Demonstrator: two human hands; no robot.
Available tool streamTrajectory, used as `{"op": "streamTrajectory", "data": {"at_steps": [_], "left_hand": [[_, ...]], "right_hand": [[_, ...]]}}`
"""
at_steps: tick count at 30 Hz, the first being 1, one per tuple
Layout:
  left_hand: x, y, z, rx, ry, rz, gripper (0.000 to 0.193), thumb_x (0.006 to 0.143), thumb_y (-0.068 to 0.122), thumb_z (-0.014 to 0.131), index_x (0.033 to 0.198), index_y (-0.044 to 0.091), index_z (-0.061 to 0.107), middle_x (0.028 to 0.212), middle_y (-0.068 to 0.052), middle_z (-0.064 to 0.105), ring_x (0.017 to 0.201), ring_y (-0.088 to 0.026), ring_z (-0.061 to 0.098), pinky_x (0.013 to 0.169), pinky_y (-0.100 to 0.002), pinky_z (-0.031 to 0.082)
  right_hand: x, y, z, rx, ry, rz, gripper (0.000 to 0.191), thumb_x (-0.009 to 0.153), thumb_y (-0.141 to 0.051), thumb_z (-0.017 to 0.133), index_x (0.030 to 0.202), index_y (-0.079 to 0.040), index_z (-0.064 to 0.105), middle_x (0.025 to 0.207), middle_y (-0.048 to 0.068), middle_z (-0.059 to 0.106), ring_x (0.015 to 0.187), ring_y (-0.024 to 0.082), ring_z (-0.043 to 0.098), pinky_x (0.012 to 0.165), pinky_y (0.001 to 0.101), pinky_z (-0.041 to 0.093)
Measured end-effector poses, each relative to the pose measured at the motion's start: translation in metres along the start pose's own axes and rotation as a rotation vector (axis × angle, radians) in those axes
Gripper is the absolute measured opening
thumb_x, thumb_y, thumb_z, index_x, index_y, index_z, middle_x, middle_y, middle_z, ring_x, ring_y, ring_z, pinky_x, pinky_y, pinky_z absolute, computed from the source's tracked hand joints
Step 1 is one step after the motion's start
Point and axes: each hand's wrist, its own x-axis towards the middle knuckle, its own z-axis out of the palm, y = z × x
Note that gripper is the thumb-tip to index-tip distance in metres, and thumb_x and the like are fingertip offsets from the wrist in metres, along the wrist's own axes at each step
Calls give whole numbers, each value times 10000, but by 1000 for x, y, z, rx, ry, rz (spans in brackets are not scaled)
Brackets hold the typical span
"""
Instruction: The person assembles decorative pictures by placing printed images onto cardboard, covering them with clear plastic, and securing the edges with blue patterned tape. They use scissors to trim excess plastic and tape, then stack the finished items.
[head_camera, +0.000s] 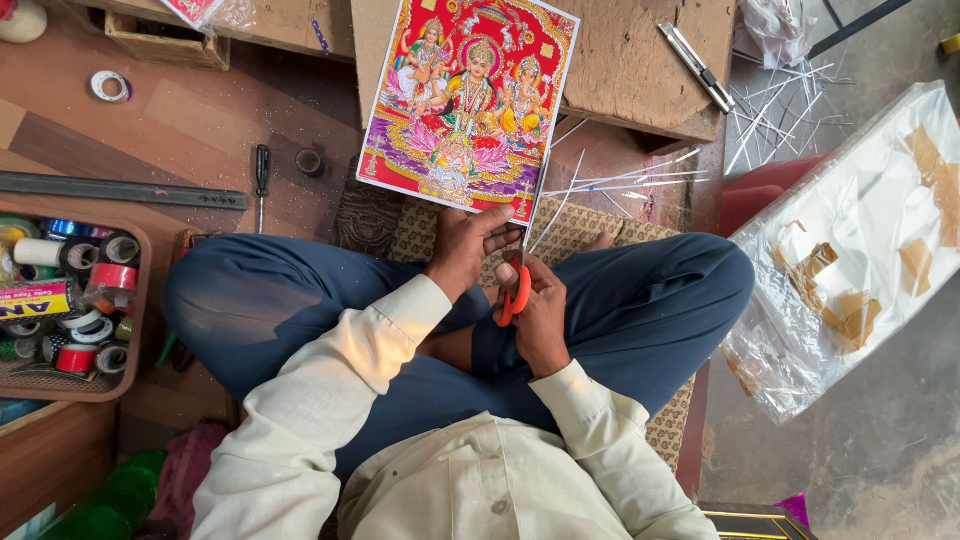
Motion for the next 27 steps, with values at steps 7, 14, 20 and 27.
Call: {"op": "streamTrajectory", "data": {"at_steps": [7,14,20,27], "left_hand": [[1,0,0,22,6,35,280,883,48,741,1139,-7,641,980,-101,728,798,-197,731,715,-330,632],[-10,0,-1,50,3,82,271,866,33,762,1110,17,645,965,-59,710,776,-128,688,695,-272,579],[-12,5,2,38,-9,67,297,866,42,757,1136,16,637,996,-67,712,812,-125,700,715,-266,591],[-10,0,-2,81,16,43,287,862,64,759,1123,10,652,994,-67,723,822,-133,711,721,-268,608]], "right_hand": [[6,-6,-1,36,-11,10,433,900,-283,772,1184,28,672,679,35,619,474,97,564,408,225,429],[23,-23,-1,12,-44,-19,383,926,-372,740,1014,-13,640,666,48,610,440,109,533,390,234,399],[23,-20,1,14,-8,-17,370,928,-355,759,1000,-12,637,664,48,610,445,114,535,395,240,412],[23,-18,2,46,-14,-63,387,915,-324,758,1156,-29,688,702,33,617,505,107,570,426,246,447]]}}
